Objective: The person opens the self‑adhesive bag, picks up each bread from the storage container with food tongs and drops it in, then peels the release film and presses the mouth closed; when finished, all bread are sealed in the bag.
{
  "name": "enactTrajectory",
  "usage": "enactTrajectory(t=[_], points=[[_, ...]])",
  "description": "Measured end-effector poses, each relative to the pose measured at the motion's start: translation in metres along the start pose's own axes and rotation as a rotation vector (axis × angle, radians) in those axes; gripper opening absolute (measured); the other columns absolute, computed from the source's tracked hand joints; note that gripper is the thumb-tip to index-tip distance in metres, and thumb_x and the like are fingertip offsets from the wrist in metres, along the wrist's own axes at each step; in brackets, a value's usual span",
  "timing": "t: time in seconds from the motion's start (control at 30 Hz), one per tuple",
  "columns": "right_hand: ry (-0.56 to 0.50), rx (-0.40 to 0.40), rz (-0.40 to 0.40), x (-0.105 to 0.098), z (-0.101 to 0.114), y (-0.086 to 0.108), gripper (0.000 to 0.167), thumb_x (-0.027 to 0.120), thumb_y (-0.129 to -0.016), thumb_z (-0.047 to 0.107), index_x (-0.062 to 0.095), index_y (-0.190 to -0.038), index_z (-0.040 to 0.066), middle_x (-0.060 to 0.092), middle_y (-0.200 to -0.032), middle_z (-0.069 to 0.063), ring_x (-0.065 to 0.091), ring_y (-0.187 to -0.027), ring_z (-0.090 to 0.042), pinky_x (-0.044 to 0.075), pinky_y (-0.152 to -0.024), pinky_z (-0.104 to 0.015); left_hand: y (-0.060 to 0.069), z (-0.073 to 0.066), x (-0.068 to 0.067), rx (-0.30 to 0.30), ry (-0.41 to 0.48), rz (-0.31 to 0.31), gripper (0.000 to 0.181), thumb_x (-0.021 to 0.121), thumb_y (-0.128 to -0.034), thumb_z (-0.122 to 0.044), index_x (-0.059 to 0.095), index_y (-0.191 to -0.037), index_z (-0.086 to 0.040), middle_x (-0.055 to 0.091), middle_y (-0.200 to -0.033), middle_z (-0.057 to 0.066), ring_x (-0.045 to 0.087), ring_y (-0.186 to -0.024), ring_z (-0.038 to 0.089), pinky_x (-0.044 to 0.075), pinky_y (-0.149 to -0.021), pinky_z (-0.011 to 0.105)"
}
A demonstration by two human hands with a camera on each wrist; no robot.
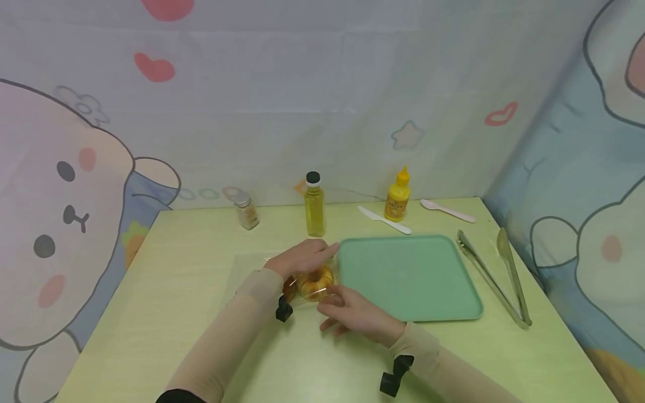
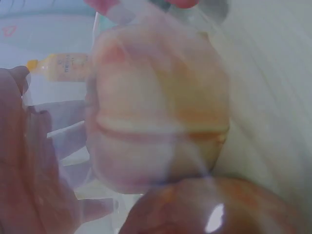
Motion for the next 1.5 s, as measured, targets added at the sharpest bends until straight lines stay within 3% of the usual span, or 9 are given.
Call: enactTrajectory(t=[0.1, 0.27, 0.37, 0.63, 0.83, 1.0, 1.13, 1.3, 1.5], points=[[-0.005, -0.008, -0.014, 0.000, -0.002, -0.001, 0.072, 0.062, -0.107, 0.031, 0.031, -0.156, -0.011, 0.052, -0.151, -0.028, 0.076, -0.099, -0.025, 0.062, -0.078, -0.035, 0.002, 0.000, -0.001, 0.003, -0.016, -0.012, 0.073, 0.029, -0.1096, -0.065, 0.071, -0.126, -0.007, 0.071, -0.119, 0.005, 0.066, -0.110, 0.023, 0.052, -0.103, 0.044], [0.072, -0.067, -0.077, -0.003, -0.003, -0.002, 0.063, 0.064, -0.106, 0.029, 0.044, -0.149, -0.012, 0.058, -0.145, -0.030, 0.076, -0.094, -0.025, 0.063, -0.074, -0.036, 0.007, 0.001, -0.008, 0.019, -0.023, -0.063, 0.070, 0.029, -0.1107, -0.062, 0.070, -0.130, -0.009, 0.071, -0.126, 0.005, 0.066, -0.120, 0.026, 0.050, -0.107, 0.045], [0.150, -0.120, -0.129, -0.007, -0.002, -0.002, 0.059, 0.066, -0.105, 0.030, 0.051, -0.145, -0.011, 0.063, -0.141, -0.028, 0.077, -0.090, -0.024, 0.063, -0.071, -0.036, 0.012, 0.003, -0.017, 0.039, 0.040, -0.099, 0.071, 0.030, -0.1108, -0.062, 0.067, -0.137, -0.008, 0.069, -0.134, 0.005, 0.062, -0.130, 0.026, 0.046, -0.114, 0.046], [0.370, -0.235, -0.283, -0.025, 0.015, 0.001, 0.044, 0.071, -0.102, 0.035, 0.069, -0.128, 0.000, 0.075, -0.122, -0.016, 0.077, -0.079, -0.015, 0.060, -0.067, -0.032, 0.041, -0.001, -0.051, 0.117, 0.251, -0.221, 0.057, 0.033, -0.1134, -0.051, 0.071, -0.130, -0.011, 0.068, -0.132, 0.008, 0.066, -0.114, 0.033, 0.051, -0.104, 0.051], [0.458, -0.300, -0.396, -0.043, 0.038, 0.007, 0.031, 0.077, -0.098, 0.031, 0.076, -0.116, 0.006, 0.080, -0.108, -0.008, 0.077, -0.076, -0.023, 0.059, -0.066, -0.030, 0.062, 0.001, -0.078, 0.188, 0.305, -0.352, 0.037, 0.046, -0.1084, -0.023, 0.073, -0.123, -0.004, 0.071, -0.129, 0.011, 0.071, -0.109, 0.033, 0.051, -0.103, 0.051], [0.468, -0.328, -0.422, -0.057, 0.053, 0.007, 0.030, 0.079, -0.097, 0.027, 0.076, -0.117, 0.005, 0.080, -0.109, -0.009, 0.078, -0.079, -0.024, 0.058, -0.062, -0.030, 0.076, 0.009, -0.091, 0.267, 0.346, -0.427, 0.029, 0.054, -0.0981, 0.002, 0.076, -0.117, -0.003, 0.071, -0.125, 0.014, 0.074, -0.102, 0.037, 0.059, -0.092, 0.042], [0.461, -0.345, -0.426, -0.067, 0.061, 0.005, 0.029, 0.079, -0.097, 0.026, 0.076, -0.117, 0.006, 0.080, -0.109, -0.008, 0.077, -0.078, -0.021, 0.059, -0.065, -0.031, 0.085, 0.012, -0.096, 0.300, 0.396, -0.445, 0.029, 0.058, -0.0974, 0.007, 0.076, -0.119, -0.001, 0.071, -0.126, 0.016, 0.075, -0.099, 0.039, 0.060, -0.090, 0.037], [0.474, -0.388, -0.428, -0.077, 0.069, 0.005, 0.024, 0.078, -0.098, 0.023, 0.078, -0.115, 0.007, 0.080, -0.104, -0.006, 0.077, -0.077, -0.019, 0.061, -0.067, -0.031, 0.096, 0.016, -0.099, 0.300, 0.424, -0.479, 0.026, 0.072, -0.0921, 0.007, 0.077, -0.116, -0.003, 0.071, -0.122, 0.014, 0.076, -0.098, 0.031, 0.062, -0.088, 0.036], [0.556, -0.507, -0.417, -0.082, 0.084, 0.004, 0.016, 0.078, -0.097, 0.012, 0.080, -0.109, 0.003, 0.080, -0.095, -0.006, 0.077, -0.076, -0.020, 0.059, -0.065, -0.028, 0.106, 0.014, -0.103, 0.313, 0.316, -0.529, 0.025, 0.083, -0.0882, 0.002, 0.078, -0.111, -0.008, 0.074, -0.111, 0.013, 0.076, -0.086, 0.018, 0.064, -0.080, 0.032]])
Point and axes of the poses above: each hand's wrist, its own y-axis away from the middle knuckle, its own x-axis out of the palm, z = x × y, the point moved 4 cm from there along -y, towards the middle knuckle
